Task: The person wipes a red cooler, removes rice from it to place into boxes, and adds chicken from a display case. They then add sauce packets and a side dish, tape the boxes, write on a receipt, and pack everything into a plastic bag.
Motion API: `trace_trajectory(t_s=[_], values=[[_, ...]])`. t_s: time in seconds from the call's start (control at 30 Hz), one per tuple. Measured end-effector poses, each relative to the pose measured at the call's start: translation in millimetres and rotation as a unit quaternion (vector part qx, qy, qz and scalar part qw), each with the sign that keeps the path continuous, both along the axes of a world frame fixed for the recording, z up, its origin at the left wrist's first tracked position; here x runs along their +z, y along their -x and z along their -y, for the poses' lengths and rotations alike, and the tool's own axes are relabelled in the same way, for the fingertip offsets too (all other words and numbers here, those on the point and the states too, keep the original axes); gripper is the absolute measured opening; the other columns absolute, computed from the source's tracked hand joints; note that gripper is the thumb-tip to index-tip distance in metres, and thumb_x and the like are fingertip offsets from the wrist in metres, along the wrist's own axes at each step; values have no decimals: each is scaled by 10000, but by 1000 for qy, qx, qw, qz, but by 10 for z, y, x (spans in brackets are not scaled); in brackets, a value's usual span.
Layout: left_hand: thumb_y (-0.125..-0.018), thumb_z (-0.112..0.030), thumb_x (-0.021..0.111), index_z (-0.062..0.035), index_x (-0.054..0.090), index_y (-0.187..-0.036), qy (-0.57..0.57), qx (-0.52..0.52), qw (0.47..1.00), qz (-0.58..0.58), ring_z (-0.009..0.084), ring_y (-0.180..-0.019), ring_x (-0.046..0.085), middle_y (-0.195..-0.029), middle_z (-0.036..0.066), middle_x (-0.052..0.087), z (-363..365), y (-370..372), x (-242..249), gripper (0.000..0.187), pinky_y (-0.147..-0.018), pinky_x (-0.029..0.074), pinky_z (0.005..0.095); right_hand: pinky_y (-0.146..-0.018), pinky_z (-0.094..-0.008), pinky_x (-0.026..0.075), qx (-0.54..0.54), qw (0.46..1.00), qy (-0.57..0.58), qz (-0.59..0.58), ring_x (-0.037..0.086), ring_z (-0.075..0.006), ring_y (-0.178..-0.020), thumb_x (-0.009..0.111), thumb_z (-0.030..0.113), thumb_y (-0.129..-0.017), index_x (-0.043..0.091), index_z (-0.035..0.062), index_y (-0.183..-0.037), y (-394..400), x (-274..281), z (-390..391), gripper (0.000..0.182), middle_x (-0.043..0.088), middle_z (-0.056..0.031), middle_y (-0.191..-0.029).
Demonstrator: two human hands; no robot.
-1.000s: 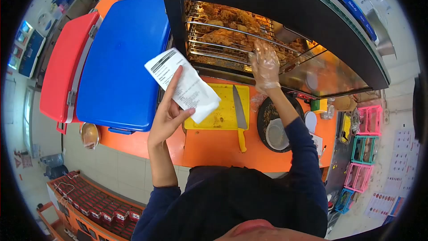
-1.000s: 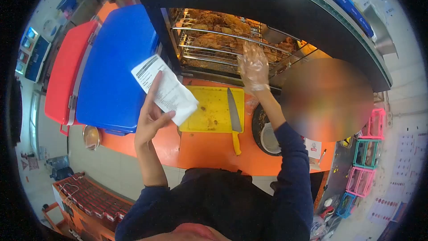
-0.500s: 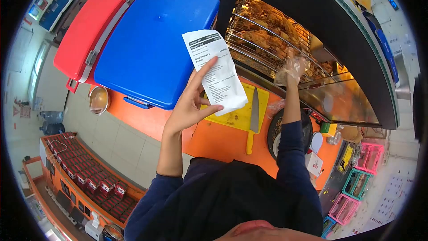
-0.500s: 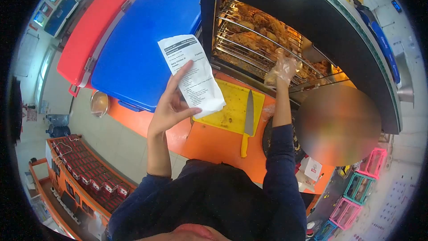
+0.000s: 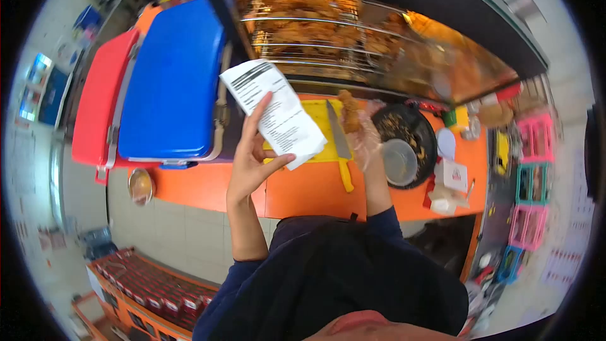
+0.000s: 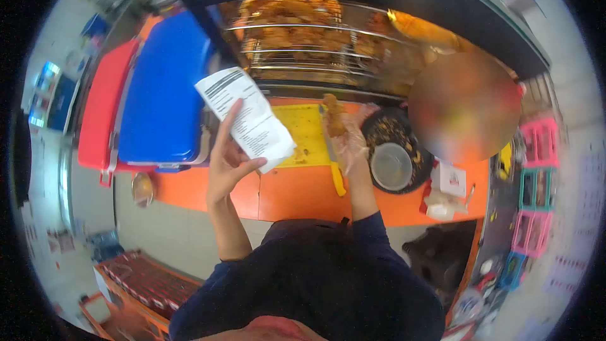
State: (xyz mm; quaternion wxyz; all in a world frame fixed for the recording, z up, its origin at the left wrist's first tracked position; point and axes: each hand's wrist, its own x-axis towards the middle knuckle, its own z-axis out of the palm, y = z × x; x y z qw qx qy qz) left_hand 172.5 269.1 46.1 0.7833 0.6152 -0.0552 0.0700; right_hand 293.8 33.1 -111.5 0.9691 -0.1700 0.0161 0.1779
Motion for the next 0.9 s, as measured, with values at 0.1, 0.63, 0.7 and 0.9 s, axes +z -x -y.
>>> trace_trajectory(t_s=[0.1,0.63,0.7,0.9], values=[[-647,195,680,-79,243,-1473,12,-23,1000,4,271,-1288,414,-1470,119,255,126,30,-96,973,-886,568,343,-943,-415,497,-38,997,64,-17,559,-286,-1094,661,154,-867,384,-2,-1364,179,-144,204,590,518,-155,-1280],[-546,106,732,5,261,-1460,-40,-73,994,-71,244,-1323,368,-1498,137,300,814,41,-295,1034,-1086,341,372,-408,-250,311,-397,565,641,-334,410,-78,-437,651,63,-689,570,106,-658,2459,-1064,3723,97,453,30,-528],[-565,99,758,-17,249,-1470,-42,-101,990,-89,248,-1327,364,-1494,130,301,883,-3,-310,1044,-1047,391,352,-464,-341,413,-323,347,806,-355,575,-146,-490,734,331,-740,699,46,-720,2281,-1516,4470,288,653,-64,-651],[-605,130,754,-63,168,-1495,-53,-176,983,-22,250,-1359,312,-1538,108,176,1068,-173,-153,1082,-888,542,312,-726,-274,525,-139,162,892,-398,653,-164,-783,668,231,-821,688,38,-953,1591,-1045,4196,235,678,-83,-800]])
